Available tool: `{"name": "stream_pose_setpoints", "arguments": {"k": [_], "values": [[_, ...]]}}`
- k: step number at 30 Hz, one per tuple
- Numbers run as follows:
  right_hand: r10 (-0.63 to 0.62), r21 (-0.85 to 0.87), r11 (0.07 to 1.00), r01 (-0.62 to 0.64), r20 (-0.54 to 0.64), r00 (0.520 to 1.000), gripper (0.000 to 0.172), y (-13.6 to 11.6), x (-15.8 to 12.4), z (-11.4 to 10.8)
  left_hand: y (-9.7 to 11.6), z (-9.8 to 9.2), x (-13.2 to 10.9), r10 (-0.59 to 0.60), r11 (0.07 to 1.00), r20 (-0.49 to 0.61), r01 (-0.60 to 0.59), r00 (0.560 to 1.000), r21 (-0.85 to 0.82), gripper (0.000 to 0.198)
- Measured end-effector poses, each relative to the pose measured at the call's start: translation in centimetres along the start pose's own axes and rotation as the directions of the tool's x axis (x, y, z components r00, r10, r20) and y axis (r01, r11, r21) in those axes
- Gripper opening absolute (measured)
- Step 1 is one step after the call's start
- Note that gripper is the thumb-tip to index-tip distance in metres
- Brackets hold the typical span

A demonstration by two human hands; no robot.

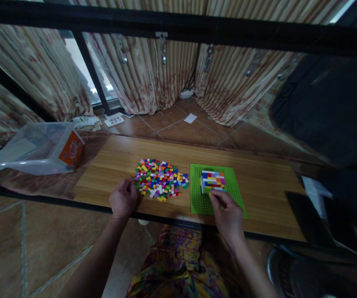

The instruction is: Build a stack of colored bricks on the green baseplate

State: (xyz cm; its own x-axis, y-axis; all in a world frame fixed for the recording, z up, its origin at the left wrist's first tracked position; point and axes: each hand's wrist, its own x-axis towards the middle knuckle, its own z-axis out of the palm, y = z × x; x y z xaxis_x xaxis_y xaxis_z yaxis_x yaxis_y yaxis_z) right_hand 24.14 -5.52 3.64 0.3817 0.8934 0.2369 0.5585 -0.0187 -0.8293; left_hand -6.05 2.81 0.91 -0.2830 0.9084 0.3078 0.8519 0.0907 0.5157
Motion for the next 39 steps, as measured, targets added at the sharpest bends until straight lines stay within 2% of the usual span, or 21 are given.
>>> {"name": "stream_pose_setpoints", "arguments": {"k": [3, 6, 13, 20, 25, 28, 32, 39], "values": [[-0.005, -0.079, 0.997, -0.001, -0.071, 0.997, 0.029, 1.4, 0.9, -1.5, 0.1, -0.1, 0.1, -0.001, 1.000, 0.014, 0.001, 1.000, -0.002, 0.022], [-0.037, -0.159, 0.987, 0.020, -0.105, 0.994, 0.032, 2.2, 1.9, -2.1, 0.1, -0.2, 0.1, -0.004, 1.000, 0.015, 0.004, 1.000, 0.007, 0.022], [-0.085, -0.358, 0.933, 0.032, -0.133, 0.987, 0.031, 2.4, 2.8, -1.6, 0.1, -0.1, 0.0, -0.002, 1.000, 0.011, 0.002, 1.000, 0.005, 0.022], [-0.088, -0.370, 0.929, 0.024, -0.157, 0.984, 0.036, 2.6, 3.0, -1.4, 0.2, -0.2, 0.0, -0.013, 1.000, 0.017, 0.013, 1.000, 0.015, 0.025], [0.016, -0.285, 0.955, -0.079, -0.217, 0.976, 0.044, 3.4, 3.0, -1.4, 0.2, -0.1, 0.0, -0.004, 1.000, 0.011, 0.004, 1.000, -0.004, 0.025], [0.169, -0.105, 0.975, -0.197, -0.231, 0.958, 0.050, 4.0, 3.1, -1.2, 0.1, -0.1, 0.0, -0.001, 1.000, 0.012, 0.001, 1.000, -0.003, 0.024], [0.341, 0.113, 0.939, -0.324, -0.202, 0.918, 0.051, 4.4, 3.6, -1.0, 0.1, -0.2, 0.0, -0.003, 1.000, 0.014, 0.003, 1.000, 0.003, 0.024], [0.358, 0.171, 0.929, -0.329, -0.181, 0.916, 0.046, 4.2, 4.0, -1.0, 0.1, -0.1, 0.0, -0.009, 1.000, 0.015, 0.008, 1.000, 0.005, 0.025]]}}
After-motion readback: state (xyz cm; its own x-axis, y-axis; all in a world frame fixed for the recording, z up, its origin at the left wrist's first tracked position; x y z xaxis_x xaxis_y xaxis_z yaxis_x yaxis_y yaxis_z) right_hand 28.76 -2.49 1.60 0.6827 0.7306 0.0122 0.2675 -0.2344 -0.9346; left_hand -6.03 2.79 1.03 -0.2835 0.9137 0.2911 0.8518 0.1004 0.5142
